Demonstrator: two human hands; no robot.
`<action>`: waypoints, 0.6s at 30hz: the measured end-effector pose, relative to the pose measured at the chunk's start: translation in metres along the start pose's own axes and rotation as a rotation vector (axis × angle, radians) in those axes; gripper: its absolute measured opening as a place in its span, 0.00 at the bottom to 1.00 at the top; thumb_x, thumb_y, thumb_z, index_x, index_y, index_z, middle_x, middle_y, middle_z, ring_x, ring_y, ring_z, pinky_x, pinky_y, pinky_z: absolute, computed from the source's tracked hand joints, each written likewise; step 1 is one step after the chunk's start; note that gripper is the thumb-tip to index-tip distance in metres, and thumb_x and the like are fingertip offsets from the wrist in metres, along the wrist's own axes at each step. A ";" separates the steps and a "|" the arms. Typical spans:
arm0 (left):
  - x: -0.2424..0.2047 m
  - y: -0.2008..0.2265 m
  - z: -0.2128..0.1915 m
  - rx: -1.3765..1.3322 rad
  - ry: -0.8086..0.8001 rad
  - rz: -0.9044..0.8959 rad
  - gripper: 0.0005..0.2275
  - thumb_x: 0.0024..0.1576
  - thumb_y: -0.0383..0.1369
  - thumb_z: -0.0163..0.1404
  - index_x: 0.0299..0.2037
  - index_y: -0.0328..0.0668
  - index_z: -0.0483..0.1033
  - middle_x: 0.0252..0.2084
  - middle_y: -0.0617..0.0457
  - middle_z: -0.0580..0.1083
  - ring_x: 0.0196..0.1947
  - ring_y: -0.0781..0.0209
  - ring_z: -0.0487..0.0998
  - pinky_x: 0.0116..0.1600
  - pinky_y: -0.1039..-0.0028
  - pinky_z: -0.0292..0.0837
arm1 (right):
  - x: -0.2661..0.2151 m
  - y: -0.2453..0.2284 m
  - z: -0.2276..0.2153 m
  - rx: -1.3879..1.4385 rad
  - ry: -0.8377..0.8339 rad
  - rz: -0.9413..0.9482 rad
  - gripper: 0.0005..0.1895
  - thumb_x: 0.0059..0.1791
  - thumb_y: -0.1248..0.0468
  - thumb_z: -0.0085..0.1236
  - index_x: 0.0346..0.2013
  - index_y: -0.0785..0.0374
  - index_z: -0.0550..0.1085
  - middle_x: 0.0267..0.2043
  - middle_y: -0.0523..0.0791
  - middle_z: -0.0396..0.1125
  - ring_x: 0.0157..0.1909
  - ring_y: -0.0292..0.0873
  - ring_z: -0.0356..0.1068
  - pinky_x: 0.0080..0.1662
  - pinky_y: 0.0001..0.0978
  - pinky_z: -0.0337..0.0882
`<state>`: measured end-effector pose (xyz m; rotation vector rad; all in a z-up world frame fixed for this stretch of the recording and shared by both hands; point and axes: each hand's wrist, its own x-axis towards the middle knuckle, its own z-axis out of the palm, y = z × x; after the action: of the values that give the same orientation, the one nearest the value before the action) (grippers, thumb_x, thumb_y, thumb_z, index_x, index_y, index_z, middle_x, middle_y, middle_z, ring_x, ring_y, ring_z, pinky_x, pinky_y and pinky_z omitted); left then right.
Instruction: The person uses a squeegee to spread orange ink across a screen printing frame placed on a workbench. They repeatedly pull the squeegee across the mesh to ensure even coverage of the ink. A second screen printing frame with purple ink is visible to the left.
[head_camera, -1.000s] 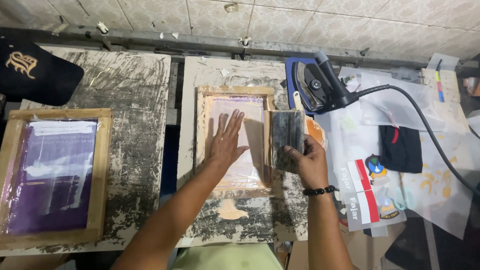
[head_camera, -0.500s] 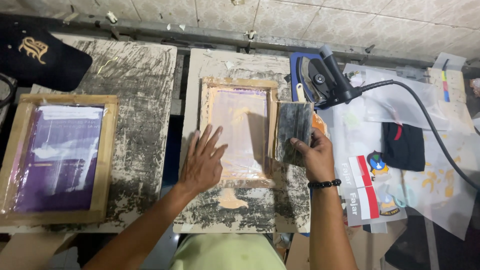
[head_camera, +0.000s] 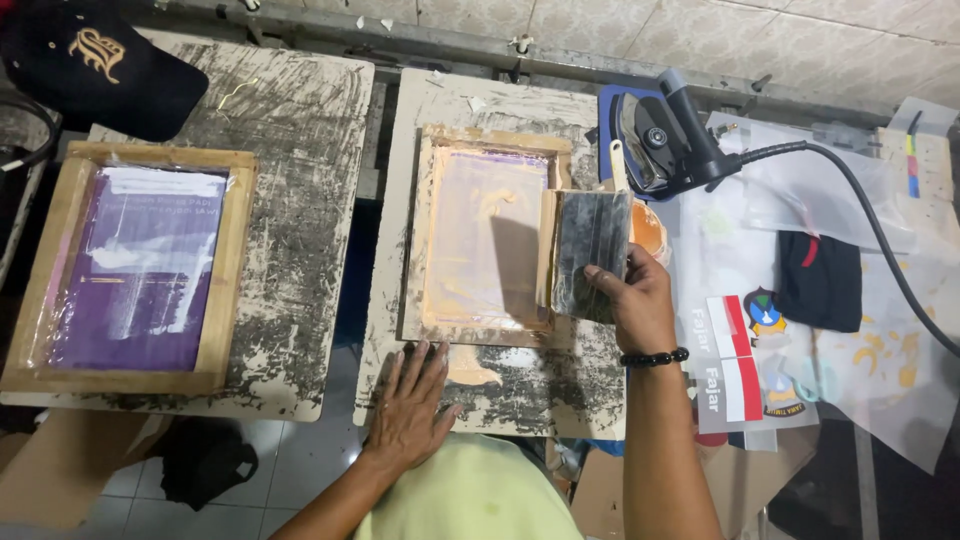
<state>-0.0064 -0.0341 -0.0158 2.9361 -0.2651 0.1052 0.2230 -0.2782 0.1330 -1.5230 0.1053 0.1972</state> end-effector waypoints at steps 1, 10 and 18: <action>0.001 0.002 -0.001 0.001 -0.002 -0.003 0.32 0.66 0.56 0.25 0.73 0.42 0.50 0.82 0.54 0.34 0.80 0.50 0.28 0.78 0.51 0.21 | -0.001 0.002 -0.002 0.001 -0.003 0.003 0.11 0.44 0.76 0.61 0.40 0.63 0.74 0.35 0.44 0.73 0.35 0.39 0.71 0.38 0.33 0.76; 0.014 0.034 -0.001 0.124 0.114 0.042 0.33 0.66 0.55 0.23 0.77 0.45 0.37 0.82 0.56 0.32 0.81 0.52 0.29 0.79 0.53 0.23 | -0.014 -0.006 -0.008 0.008 0.005 0.034 0.14 0.45 0.77 0.59 0.44 0.64 0.74 0.41 0.46 0.73 0.41 0.41 0.72 0.44 0.34 0.76; 0.027 0.048 -0.003 -0.266 -0.080 -0.139 0.25 0.65 0.48 0.30 0.70 0.52 0.60 0.80 0.47 0.36 0.79 0.44 0.30 0.77 0.50 0.24 | -0.021 -0.013 -0.022 0.000 0.001 -0.044 0.18 0.45 0.78 0.58 0.50 0.68 0.74 0.52 0.47 0.71 0.52 0.41 0.71 0.52 0.31 0.75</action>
<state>0.0112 -0.0844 -0.0019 2.6866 -0.0787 -0.0636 0.2060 -0.3015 0.1489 -1.5235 0.0726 0.1619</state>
